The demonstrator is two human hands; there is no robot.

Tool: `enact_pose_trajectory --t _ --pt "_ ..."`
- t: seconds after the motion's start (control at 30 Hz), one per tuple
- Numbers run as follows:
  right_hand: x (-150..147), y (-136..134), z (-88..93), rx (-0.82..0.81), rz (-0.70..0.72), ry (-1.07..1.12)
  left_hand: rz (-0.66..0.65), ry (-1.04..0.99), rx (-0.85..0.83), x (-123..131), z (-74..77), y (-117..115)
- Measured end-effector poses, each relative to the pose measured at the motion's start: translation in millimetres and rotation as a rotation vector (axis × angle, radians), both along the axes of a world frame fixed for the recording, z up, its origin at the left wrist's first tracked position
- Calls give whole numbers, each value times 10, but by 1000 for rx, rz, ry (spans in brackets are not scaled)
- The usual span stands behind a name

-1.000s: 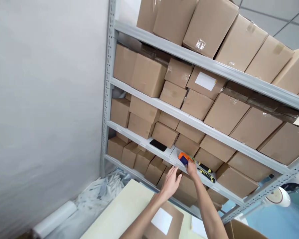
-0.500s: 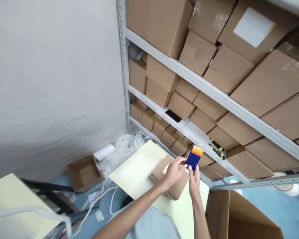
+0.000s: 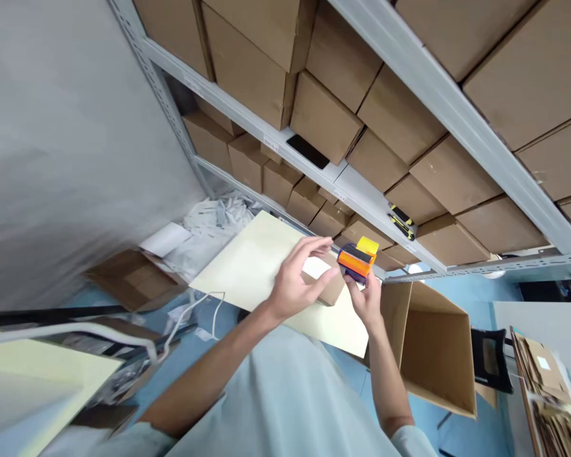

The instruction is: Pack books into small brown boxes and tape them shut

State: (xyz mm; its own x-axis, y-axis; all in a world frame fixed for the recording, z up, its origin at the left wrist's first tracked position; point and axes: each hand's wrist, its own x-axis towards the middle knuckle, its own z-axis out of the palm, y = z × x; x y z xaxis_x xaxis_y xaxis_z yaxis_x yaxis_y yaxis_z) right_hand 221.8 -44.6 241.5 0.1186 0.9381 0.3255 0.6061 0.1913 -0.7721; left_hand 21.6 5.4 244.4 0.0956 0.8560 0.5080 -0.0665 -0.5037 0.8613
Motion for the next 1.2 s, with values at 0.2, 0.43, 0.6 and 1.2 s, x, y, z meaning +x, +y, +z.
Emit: enact_pose_trajectory --t 0.2,0.43,0.6,1.2 --pt "65 -60 77 194 97 -384 53 186 275 -406 349 29" --pt "14 -131 205 340 136 -681 1 202 412 -636 430 112" --pt "-65 -212 335 332 179 -785 -59 269 481 -748 402 163" --pt "528 -707 123 277 283 -837 -65 378 419 -180 -183 -488"
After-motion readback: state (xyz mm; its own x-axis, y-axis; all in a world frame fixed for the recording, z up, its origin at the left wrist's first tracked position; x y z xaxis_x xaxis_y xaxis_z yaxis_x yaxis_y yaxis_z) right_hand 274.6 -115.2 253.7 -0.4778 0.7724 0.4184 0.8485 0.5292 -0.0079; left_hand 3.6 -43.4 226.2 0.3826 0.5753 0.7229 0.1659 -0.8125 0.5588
